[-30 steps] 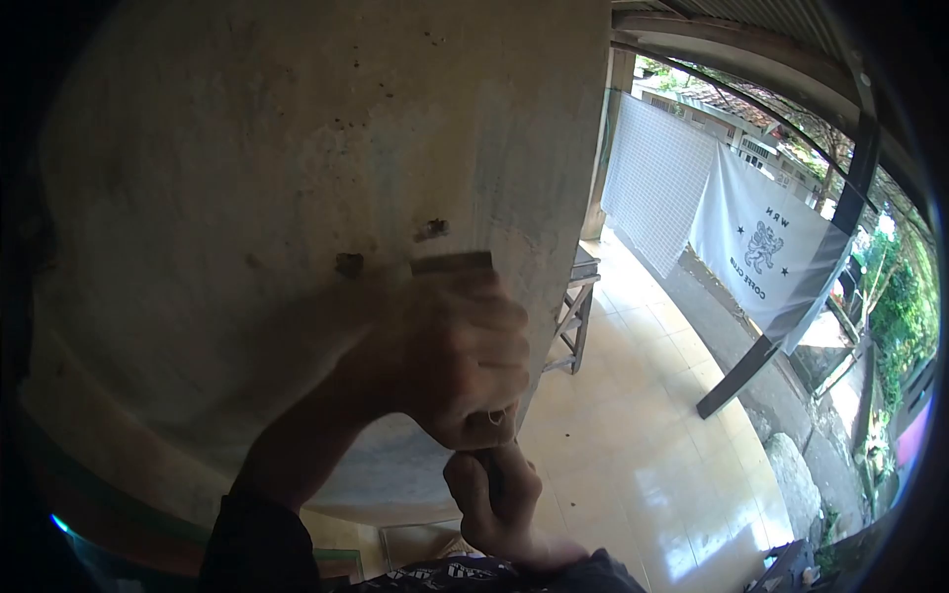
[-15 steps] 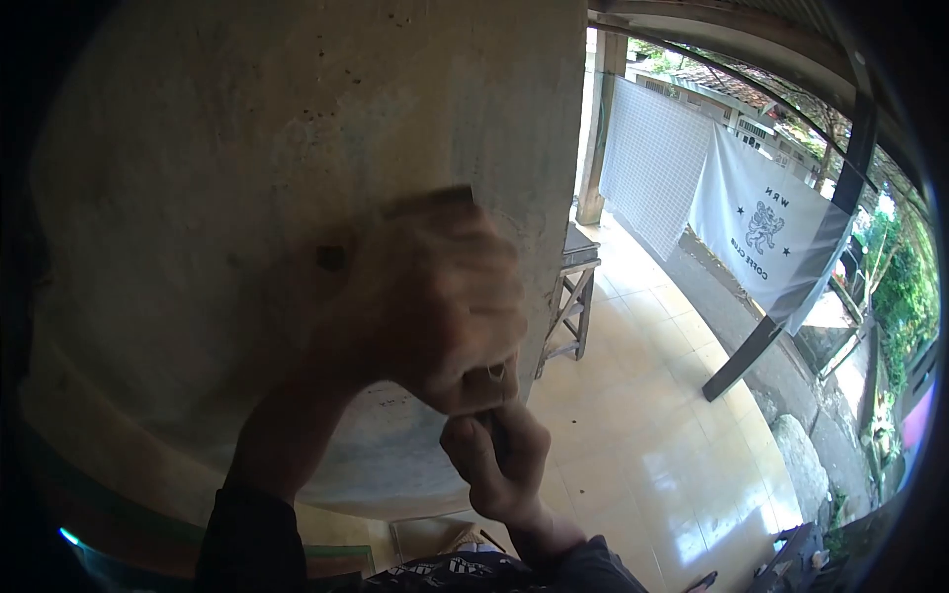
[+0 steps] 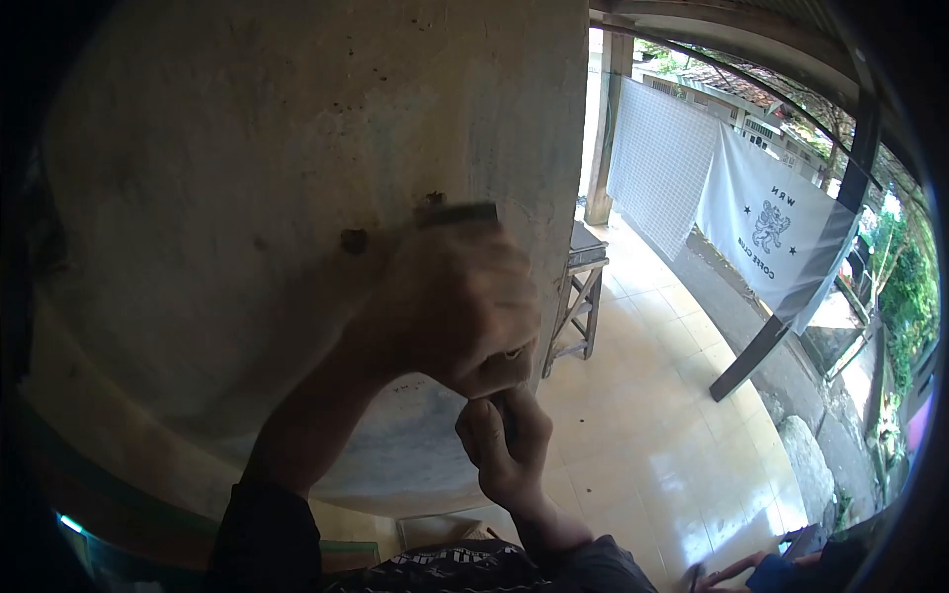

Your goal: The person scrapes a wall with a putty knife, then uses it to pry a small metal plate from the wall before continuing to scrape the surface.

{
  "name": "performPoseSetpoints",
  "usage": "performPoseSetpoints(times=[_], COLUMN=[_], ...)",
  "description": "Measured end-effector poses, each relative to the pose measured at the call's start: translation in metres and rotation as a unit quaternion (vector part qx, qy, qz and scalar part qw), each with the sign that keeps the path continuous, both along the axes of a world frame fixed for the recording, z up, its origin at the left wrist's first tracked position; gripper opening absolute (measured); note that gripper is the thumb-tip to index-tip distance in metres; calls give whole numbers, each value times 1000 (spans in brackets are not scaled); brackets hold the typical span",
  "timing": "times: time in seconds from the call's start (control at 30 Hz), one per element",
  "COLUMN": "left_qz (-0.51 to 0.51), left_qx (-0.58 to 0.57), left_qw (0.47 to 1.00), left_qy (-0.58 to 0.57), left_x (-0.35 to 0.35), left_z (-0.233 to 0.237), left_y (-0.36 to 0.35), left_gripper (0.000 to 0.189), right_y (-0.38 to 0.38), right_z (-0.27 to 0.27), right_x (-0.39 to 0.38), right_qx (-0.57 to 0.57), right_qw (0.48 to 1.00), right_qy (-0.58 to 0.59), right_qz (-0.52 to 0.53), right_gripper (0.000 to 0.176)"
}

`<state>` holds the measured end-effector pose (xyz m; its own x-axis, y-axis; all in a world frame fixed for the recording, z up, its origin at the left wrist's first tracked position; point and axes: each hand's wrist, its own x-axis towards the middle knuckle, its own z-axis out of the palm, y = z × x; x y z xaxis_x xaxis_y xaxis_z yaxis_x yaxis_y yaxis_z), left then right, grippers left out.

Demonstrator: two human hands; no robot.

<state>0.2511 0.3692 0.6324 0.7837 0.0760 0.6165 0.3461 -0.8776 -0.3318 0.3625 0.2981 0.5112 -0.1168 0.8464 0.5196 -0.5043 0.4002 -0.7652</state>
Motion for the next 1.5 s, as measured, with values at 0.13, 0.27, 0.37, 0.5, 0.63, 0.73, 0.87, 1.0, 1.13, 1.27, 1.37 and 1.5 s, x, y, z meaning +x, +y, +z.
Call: performPoseSetpoints(times=[0.13, 0.27, 0.37, 0.5, 0.63, 0.73, 0.87, 1.0, 1.13, 1.27, 1.37, 1.5], left_qz=[-41, -138, -101, 105, 25, -9, 31, 25, -55, -42, -43, -90], left_qx=[-42, -89, -273, -515, -558, -564, -507, -477, -520, -592, -585, -543], left_qw=[997, 943, 874, 707, 590, 577, 606, 589, 508, 503, 518, 515], left_qy=[-51, -289, -389, -474, -583, -590, -612, -652, -684, -628, -623, -657], left_x=[-10, -29, -36, -24, 3, 5, -5, -13, -23, -32, -30, -34], left_z=[-57, -126, -194, -237, -244, -239, -231, -225, -208, -190, -182, -164], left_y=[-18, -59, -99, -127, -140, -148, -165, -178, -189, -188, -183, -175], left_gripper=[14, 27, 43, 24, 36, 48, 58, 52, 44, 35, 36, 52], right_y=[-21, -44, -50, -52, -47, -48, -55, -50, -39, -15, 2, 19], right_z=[-60, -98, -122, -135, -134, -126, -95, -73, -54, 13, 41, 68], right_x=[7, 13, 24, 20, 6, -7, -22, -19, -18, -17, -41, -54], right_qx=[-49, -122, -166, -134, -113, -44, 43, 124, 161, 416, 598, 690], right_qw=[996, 986, 975, 986, 984, 982, 977, 949, 964, 866, 769, 661], right_qy=[-73, -106, -114, -50, -129, -178, -206, -282, -184, -209, -199, -277], right_qz=[13, 38, 91, 82, 36, 35, 43, 73, -107, -183, -109, -105], right_gripper=[27, 45, 46, 38, 31, 28, 30, 32, 49, 37, 16, 26])
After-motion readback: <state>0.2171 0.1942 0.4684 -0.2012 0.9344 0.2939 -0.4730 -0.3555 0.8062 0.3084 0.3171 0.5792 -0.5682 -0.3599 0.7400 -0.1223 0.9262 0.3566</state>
